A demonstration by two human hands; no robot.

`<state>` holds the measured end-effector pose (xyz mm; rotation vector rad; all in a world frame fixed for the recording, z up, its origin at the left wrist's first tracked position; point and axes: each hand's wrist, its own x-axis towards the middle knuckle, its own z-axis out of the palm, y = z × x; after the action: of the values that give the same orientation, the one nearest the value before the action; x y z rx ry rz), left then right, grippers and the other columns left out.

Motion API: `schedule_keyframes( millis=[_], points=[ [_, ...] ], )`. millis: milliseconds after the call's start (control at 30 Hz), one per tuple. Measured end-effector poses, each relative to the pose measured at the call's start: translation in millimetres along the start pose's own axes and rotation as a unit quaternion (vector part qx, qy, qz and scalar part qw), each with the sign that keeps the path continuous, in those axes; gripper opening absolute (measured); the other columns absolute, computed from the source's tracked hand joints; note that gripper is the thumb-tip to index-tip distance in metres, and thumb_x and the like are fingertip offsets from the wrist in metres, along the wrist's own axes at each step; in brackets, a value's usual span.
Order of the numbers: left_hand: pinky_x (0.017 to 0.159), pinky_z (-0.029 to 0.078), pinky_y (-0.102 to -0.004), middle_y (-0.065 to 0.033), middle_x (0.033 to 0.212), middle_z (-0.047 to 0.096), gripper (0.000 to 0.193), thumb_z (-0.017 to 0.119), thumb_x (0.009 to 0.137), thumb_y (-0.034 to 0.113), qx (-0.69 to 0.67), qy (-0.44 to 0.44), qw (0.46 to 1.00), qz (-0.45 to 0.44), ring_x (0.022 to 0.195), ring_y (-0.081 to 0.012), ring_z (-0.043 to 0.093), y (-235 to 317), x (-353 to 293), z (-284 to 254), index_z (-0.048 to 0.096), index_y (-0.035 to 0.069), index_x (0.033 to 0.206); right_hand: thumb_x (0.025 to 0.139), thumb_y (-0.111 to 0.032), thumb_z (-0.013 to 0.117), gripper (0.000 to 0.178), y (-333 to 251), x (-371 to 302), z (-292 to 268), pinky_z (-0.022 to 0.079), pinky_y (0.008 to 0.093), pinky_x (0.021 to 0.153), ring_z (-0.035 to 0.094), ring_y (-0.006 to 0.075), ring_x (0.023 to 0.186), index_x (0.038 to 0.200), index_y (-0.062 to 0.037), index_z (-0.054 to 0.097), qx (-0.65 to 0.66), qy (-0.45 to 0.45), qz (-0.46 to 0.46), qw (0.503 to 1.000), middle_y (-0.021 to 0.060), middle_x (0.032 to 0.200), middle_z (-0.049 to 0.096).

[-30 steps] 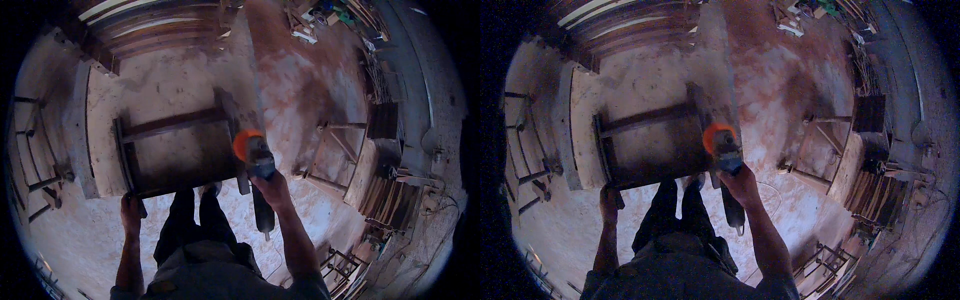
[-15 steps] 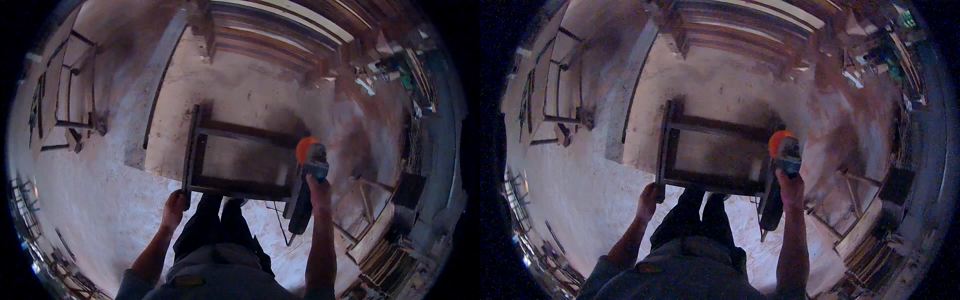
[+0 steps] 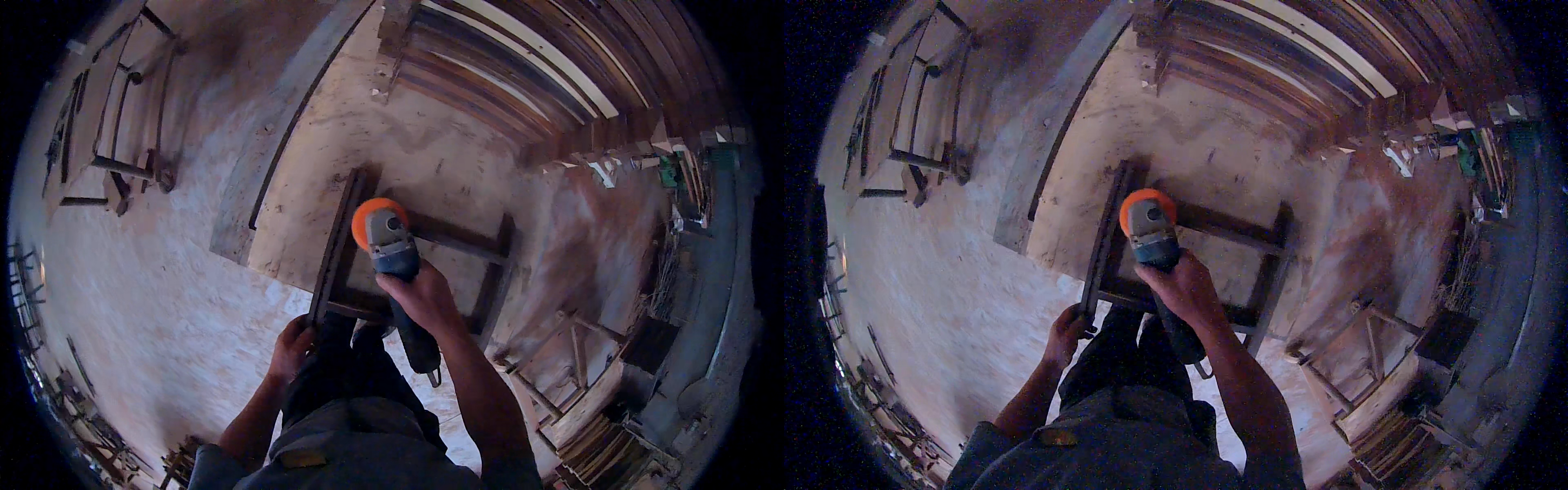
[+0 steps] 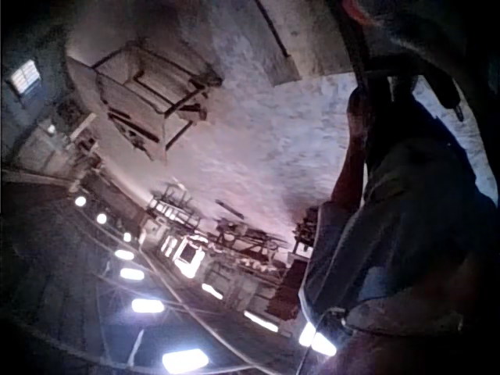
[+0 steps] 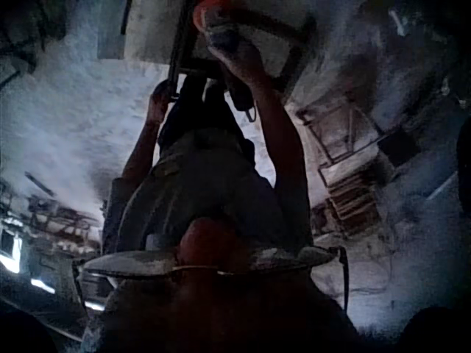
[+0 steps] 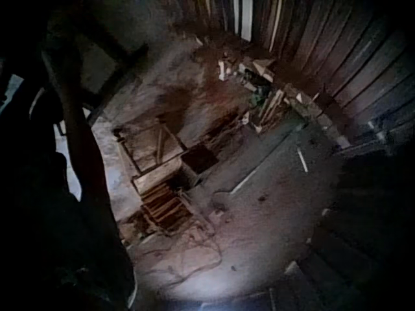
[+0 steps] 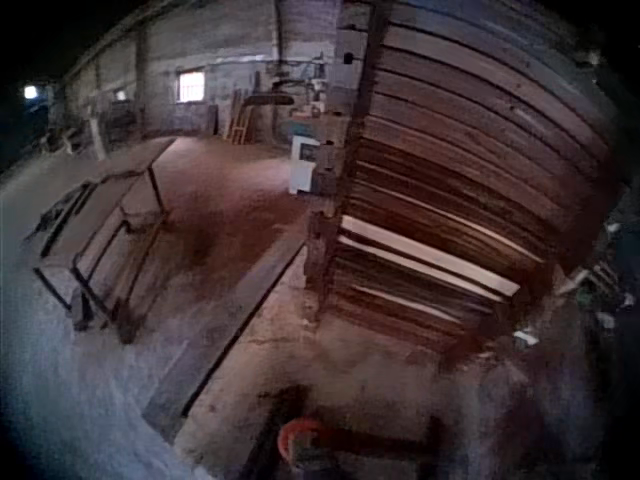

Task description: The person uses an angle grinder with a sanding disc to smooth the edges of wooden frames. They repeatedly pick up frames from a stack, sand the edges, and return them to the stack. The person briefly pauses to remove and inspect their eyeglasses before resuming the sanding task.

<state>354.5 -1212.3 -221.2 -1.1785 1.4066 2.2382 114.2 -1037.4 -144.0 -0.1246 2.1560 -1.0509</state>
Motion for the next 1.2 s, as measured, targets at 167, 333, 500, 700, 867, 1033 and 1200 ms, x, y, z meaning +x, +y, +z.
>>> schedule_keyframes(
  millis=[167,333,500,700,867,1033,1200],
  points=[
    [0.080,0.047,-0.0269,-0.0079,0.113,0.061,0.042,0.052,0.096,0.022,-0.002,0.001,1.000,0.000,0.096,-0.0128,0.056,-7,-2,-3,0.049,-0.001,0.130,0.074,-0.043,0.075,0.049,-4,9,10,0.052,0.0431,0.076,0.068,0.0357,0.087,0.096,-0.0002,0.066,-0.045,0.009,-0.031,0.998,0.0213,0.088,0.069],
    [0.081,0.048,-0.0287,-0.0083,0.108,0.061,0.045,0.050,0.099,0.027,0.026,0.007,1.000,-0.003,0.092,-0.0134,0.058,-9,-4,-4,0.047,-0.002,0.133,0.073,-0.044,0.077,0.052,-11,-2,2,0.052,0.0435,0.076,0.069,0.0369,0.086,0.098,0.0002,0.065,-0.049,0.047,0.014,0.998,0.0216,0.088,0.069],
    [0.075,0.051,-0.0311,-0.0104,0.103,0.061,0.051,0.049,0.100,0.033,-0.004,0.054,0.998,0.017,0.086,-0.0157,0.061,-19,-11,-18,0.043,-0.003,0.136,0.072,-0.041,0.078,0.051,1,-39,-3,0.052,0.0414,0.078,0.069,0.0328,0.088,0.102,-0.0021,0.065,-0.042,0.018,0.014,0.999,0.0169,0.090,0.070],
    [0.071,0.051,-0.0310,-0.0111,0.101,0.062,0.051,0.047,0.101,0.035,0.013,0.097,0.995,0.019,0.082,-0.0170,0.063,-37,-16,-46,0.043,-0.002,0.136,0.072,-0.038,0.078,0.055,17,-83,26,0.051,0.0404,0.083,0.067,0.0342,0.094,0.110,-0.0007,0.062,-0.040,-0.110,-0.065,0.991,0.0197,0.098,0.068],
    [0.071,0.051,-0.0317,-0.0101,0.100,0.062,0.057,0.053,0.096,0.040,0.000,0.117,0.993,0.034,0.082,-0.0182,0.063,-50,-23,-61,0.044,0.000,0.135,0.071,-0.038,0.080,0.059,32,-97,47,0.051,0.0422,0.086,0.065,0.0372,0.099,0.113,-0.0005,0.060,-0.113,-0.116,-0.026,0.986,0.0212,0.102,0.068],
    [0.069,0.050,-0.0302,-0.0094,0.096,0.062,0.053,0.047,0.100,0.039,0.036,0.155,0.987,0.035,0.080,-0.0168,0.062,-49,-27,-73,0.046,-0.002,0.133,0.070,-0.042,0.081,0.070,30,-113,31,0.053,0.0429,0.083,0.066,0.0397,0.095,0.116,0.0049,0.055,-0.091,-0.101,-0.019,0.991,0.0246,0.100,0.067],
    [0.081,0.052,-0.0433,-0.0176,0.108,0.063,0.042,0.068,0.080,0.010,0.516,0.224,0.770,0.301,0.098,-0.0345,0.062,-1,-34,-32,0.058,0.005,0.121,0.072,-0.038,0.079,0.063,52,-138,-6,0.052,0.0402,0.084,0.067,0.0349,0.096,0.113,0.0046,0.058,-0.058,-0.034,0.063,0.996,0.0228,0.101,0.068]
  ],
)
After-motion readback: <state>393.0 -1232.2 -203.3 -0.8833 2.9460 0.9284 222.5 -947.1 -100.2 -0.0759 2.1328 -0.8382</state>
